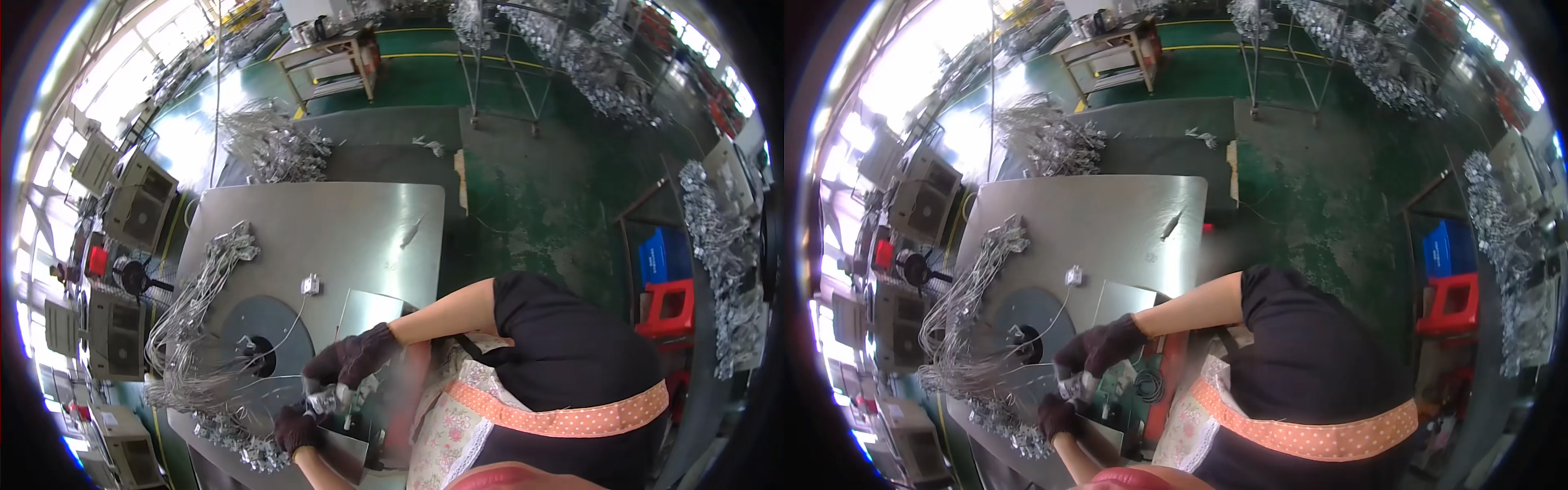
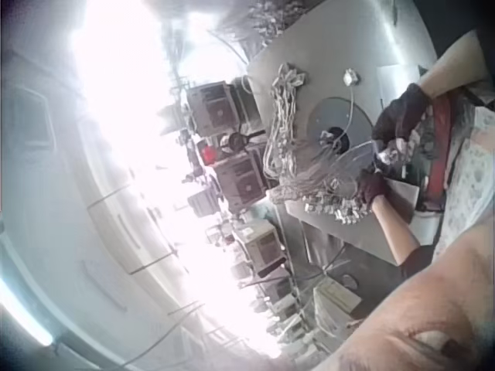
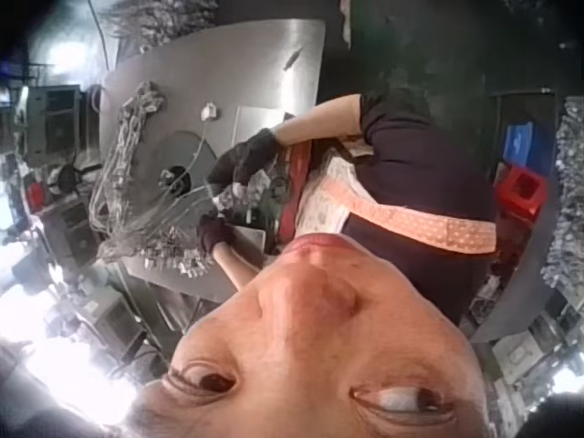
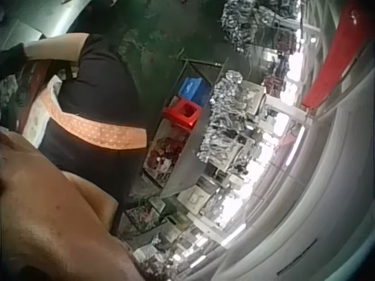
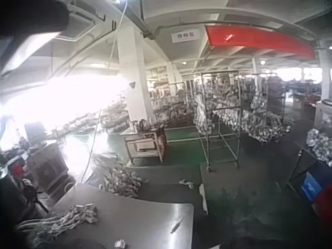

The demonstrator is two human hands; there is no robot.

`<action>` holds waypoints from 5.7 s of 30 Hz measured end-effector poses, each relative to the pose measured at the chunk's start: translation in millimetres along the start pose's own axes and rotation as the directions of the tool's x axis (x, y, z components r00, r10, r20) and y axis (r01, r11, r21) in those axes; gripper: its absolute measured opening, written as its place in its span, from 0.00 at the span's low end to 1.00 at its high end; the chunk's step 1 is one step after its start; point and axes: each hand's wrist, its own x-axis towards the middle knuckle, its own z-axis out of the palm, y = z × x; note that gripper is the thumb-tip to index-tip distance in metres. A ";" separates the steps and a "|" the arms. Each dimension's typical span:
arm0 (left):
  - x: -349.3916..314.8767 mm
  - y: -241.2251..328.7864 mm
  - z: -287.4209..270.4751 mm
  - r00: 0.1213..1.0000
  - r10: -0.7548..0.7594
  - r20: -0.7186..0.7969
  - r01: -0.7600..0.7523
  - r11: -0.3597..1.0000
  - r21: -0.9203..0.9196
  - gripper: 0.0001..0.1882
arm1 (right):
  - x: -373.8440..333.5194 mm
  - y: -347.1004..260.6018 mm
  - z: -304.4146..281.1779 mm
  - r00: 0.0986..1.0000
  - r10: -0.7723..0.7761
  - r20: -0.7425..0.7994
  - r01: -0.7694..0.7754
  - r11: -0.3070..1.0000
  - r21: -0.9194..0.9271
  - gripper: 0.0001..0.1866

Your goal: The person processes wired electrical components by repeatedly placing each component into a machine fixture and attaching parts by hand.

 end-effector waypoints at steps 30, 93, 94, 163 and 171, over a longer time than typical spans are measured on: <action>-76.0 -1.6 26.6 0.560 -0.003 -0.828 -0.175 0.977 -0.122 0.19 | 24.7 40.9 29.9 0.971 0.240 0.011 0.077 -0.266 -0.961 0.15; -83.3 88.1 78.8 0.689 0.388 -0.612 -0.536 0.841 -0.070 0.23 | -33.8 -80.7 6.9 0.961 0.272 -0.049 -0.227 0.878 0.421 0.39; -90.0 89.2 70.3 0.748 0.369 -0.552 -0.501 0.859 -0.105 0.25 | -30.7 -73.5 8.7 0.958 0.286 -0.007 -0.254 0.862 0.439 0.39; -9.3 55.4 16.9 0.995 0.015 -0.094 -0.016 1.000 -0.011 0.17 | 0.0 11.0 -4.9 0.950 0.246 -0.190 -0.273 0.365 -0.890 0.26; 15.4 -16.4 83.7 0.995 0.044 -0.086 -0.014 0.949 0.314 0.17 | 9.0 17.8 -1.0 0.971 0.220 -0.096 -0.098 -0.001 -0.995 0.28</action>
